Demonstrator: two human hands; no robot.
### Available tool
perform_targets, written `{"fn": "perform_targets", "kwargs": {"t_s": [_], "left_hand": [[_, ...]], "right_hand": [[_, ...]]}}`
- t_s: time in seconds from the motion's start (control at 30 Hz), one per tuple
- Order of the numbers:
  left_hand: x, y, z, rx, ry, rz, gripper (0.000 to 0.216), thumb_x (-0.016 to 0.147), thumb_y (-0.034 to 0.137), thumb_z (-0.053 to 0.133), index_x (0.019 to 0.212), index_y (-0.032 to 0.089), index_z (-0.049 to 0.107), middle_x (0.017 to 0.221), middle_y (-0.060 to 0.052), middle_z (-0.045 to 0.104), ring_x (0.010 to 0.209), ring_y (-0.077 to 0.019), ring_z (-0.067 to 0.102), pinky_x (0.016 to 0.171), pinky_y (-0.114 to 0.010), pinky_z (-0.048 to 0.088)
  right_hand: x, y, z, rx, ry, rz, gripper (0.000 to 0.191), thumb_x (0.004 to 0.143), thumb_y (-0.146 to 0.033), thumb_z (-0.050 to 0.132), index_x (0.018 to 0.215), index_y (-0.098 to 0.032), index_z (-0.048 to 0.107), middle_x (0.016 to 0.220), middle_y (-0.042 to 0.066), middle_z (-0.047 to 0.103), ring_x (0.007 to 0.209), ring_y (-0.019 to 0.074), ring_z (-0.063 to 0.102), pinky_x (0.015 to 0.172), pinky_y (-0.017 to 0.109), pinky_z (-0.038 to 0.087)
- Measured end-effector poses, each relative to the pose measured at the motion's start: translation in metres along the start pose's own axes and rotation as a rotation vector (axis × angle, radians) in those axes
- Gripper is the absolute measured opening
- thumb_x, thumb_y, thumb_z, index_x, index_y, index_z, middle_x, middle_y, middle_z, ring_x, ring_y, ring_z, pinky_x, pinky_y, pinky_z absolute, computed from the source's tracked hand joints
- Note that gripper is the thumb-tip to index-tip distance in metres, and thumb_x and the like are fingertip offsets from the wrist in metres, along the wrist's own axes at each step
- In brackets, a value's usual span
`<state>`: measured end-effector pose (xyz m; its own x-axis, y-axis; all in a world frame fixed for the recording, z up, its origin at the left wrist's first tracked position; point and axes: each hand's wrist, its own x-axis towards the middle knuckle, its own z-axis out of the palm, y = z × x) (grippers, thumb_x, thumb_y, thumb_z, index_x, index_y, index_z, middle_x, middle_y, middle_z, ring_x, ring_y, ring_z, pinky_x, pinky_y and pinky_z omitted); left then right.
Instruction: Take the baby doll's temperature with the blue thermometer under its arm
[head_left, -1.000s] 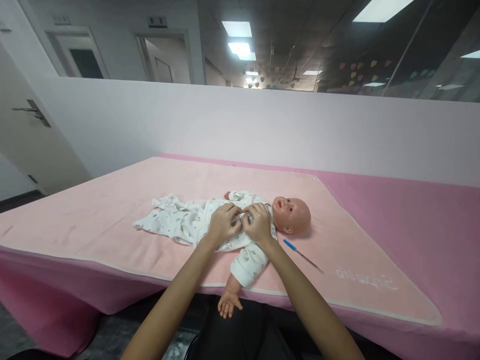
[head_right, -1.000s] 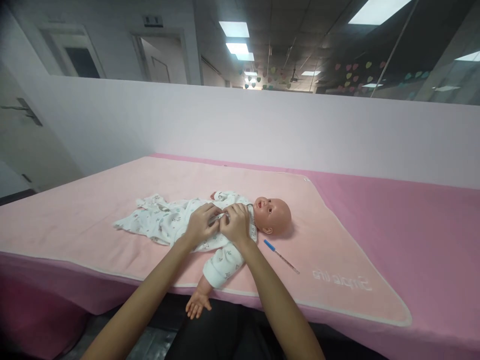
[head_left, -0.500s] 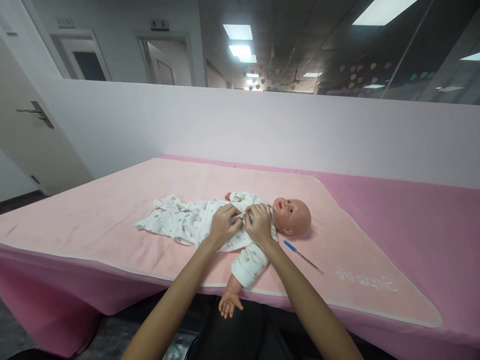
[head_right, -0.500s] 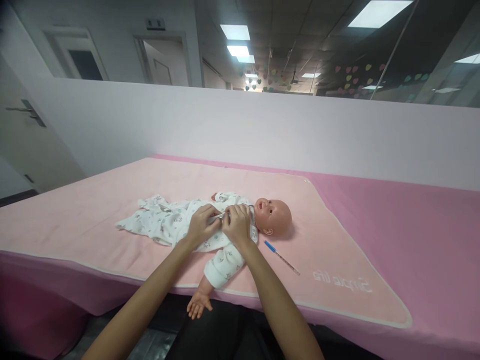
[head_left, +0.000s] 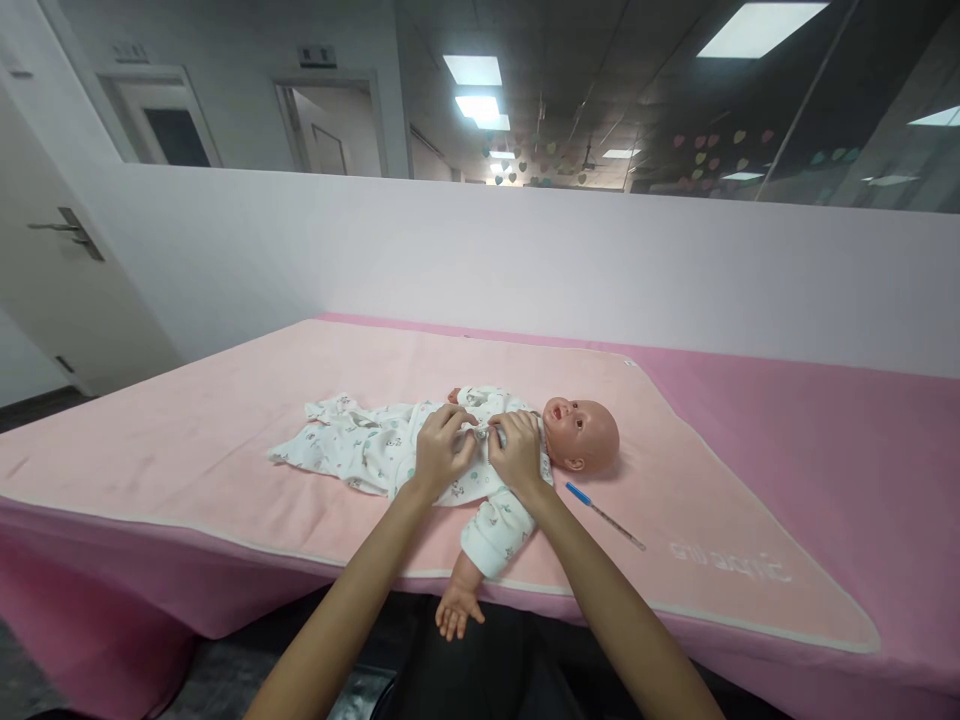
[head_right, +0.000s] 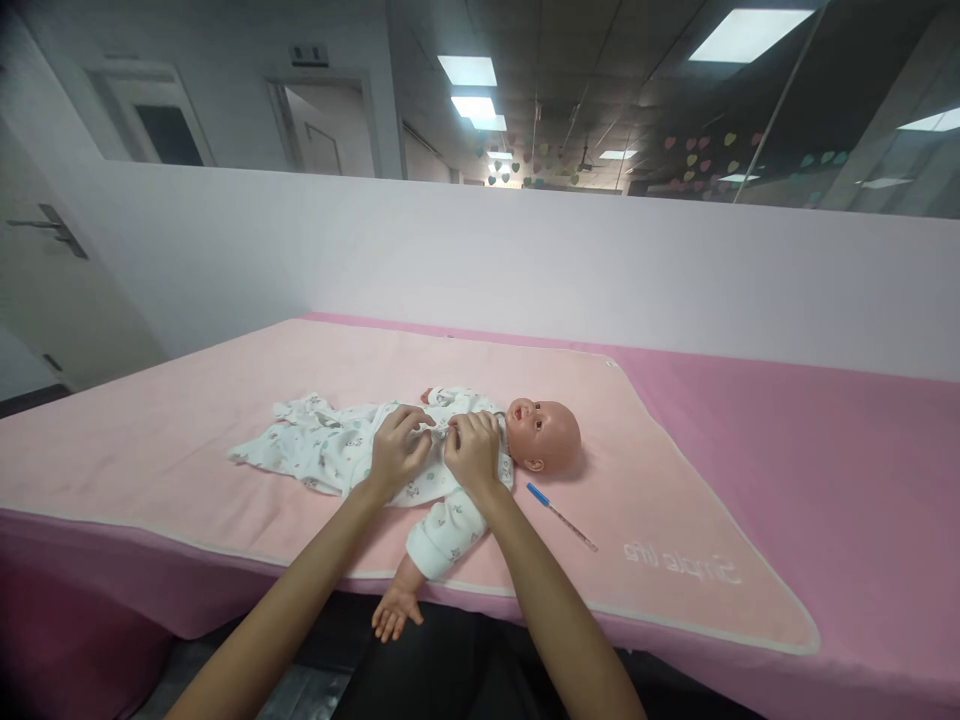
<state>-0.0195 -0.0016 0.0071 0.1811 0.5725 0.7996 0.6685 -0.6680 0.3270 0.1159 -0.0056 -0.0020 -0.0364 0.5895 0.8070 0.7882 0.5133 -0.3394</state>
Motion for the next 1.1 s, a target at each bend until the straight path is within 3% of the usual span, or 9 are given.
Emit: {"fn": "perform_targets", "kwargs": {"t_s": [0.17,0.37,0.83,1.1], "left_hand": [[0.0,0.001,0.001,0.046,-0.102,0.082,0.014,0.076,0.018,0.045,0.079,0.02,0.059,0.088,-0.004,0.055,0.079,-0.0158,0.052,0.074,-0.03,0.04],[0.003,0.003,0.001,0.087,-0.184,0.032,0.013,0.076,0.02,0.047,0.08,0.021,0.06,0.085,-0.003,0.056,0.082,-0.017,0.052,0.076,-0.032,0.039],[0.004,0.002,0.0,0.099,-0.228,-0.023,0.012,0.074,0.024,0.05,0.081,0.021,0.059,0.084,-0.002,0.059,0.083,-0.0186,0.051,0.076,-0.034,0.036],[-0.016,-0.022,-0.028,0.165,-0.206,0.02,0.014,0.077,0.025,0.044,0.08,0.02,0.057,0.079,-0.003,0.059,0.075,-0.0175,0.051,0.071,-0.033,0.036]], "right_hand": [[-0.001,0.001,0.001,0.003,0.009,0.003,0.013,0.075,-0.01,0.047,0.074,-0.019,0.055,0.073,0.002,0.06,0.075,0.0171,0.049,0.08,0.032,0.032],[-0.001,0.0,0.001,-0.002,0.02,0.006,0.017,0.075,-0.009,0.044,0.082,-0.019,0.057,0.079,0.003,0.061,0.078,0.0187,0.049,0.08,0.032,0.033],[-0.002,0.001,0.002,-0.003,-0.004,0.019,0.019,0.076,-0.008,0.043,0.085,-0.018,0.056,0.081,0.004,0.06,0.08,0.0193,0.049,0.078,0.033,0.035],[-0.003,-0.011,-0.002,-0.068,-0.103,-0.233,0.025,0.08,-0.006,0.039,0.093,-0.019,0.056,0.092,0.007,0.059,0.092,0.0194,0.05,0.093,0.04,0.032]]}}
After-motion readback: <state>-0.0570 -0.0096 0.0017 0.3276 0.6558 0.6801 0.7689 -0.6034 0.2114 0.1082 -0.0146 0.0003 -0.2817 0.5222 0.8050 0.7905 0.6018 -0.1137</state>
